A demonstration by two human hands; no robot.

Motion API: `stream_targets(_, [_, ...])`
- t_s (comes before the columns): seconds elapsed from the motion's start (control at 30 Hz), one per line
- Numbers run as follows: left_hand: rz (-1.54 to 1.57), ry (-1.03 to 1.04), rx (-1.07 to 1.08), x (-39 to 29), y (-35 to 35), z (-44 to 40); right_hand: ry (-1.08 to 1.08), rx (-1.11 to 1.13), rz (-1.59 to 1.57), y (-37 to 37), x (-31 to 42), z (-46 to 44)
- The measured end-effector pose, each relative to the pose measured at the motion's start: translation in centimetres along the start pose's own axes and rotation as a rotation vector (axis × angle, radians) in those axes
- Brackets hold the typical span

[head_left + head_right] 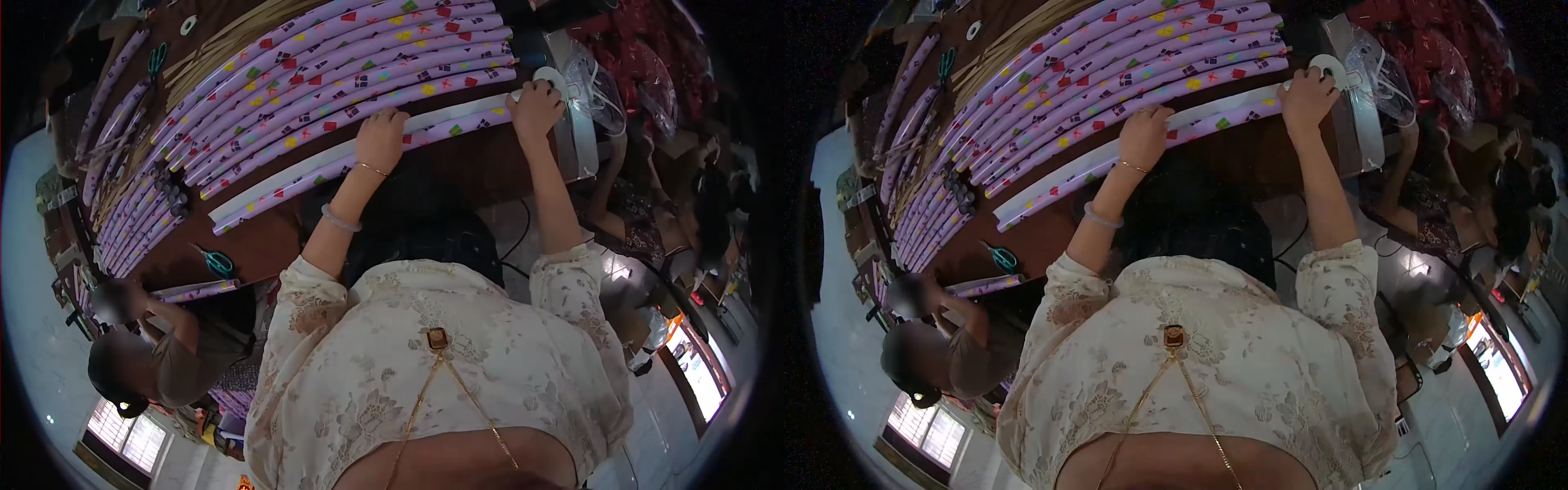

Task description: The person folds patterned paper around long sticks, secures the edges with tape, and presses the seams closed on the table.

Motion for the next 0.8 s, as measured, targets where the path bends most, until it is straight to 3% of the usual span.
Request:
stream_targets(0.13, [0.171,0.171,-0.002,-4.7,3.9,-3.1,0.009,-0.026,-0.002,-0.1,0.0,0.2])
stream_targets(0.23, [0.087,0.202,0.058,-8.4,6.9,-5.7,0.024,-0.026,0.004,-0.3,0.0,0.4])
stream_targets(0.3, [-0.024,0.132,0.167,-10.0,8.9,-7.4,0.044,-0.011,-0.038,-0.1,-0.3,0.5])
stream_targets(0.53, [-0.040,-0.023,0.070,-11.0,12.4,-9.1,0.072,-0.004,-0.225,1.6,-2.2,1.9])
stream_targets(0.8, [0.169,-0.078,0.036,-10.5,12.7,-9.1,0.073,-0.059,-0.351,1.3,-2.8,2.8])
Point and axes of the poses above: each hand's wrist, its own z-axis away from the middle knuckle, its own y-axis out of the palm, x = y × z, the point moved 6 cm from there along -z, towards the middle knuckle, and after that the axes turned 4 degrees about -x, right-handed, at the moved point
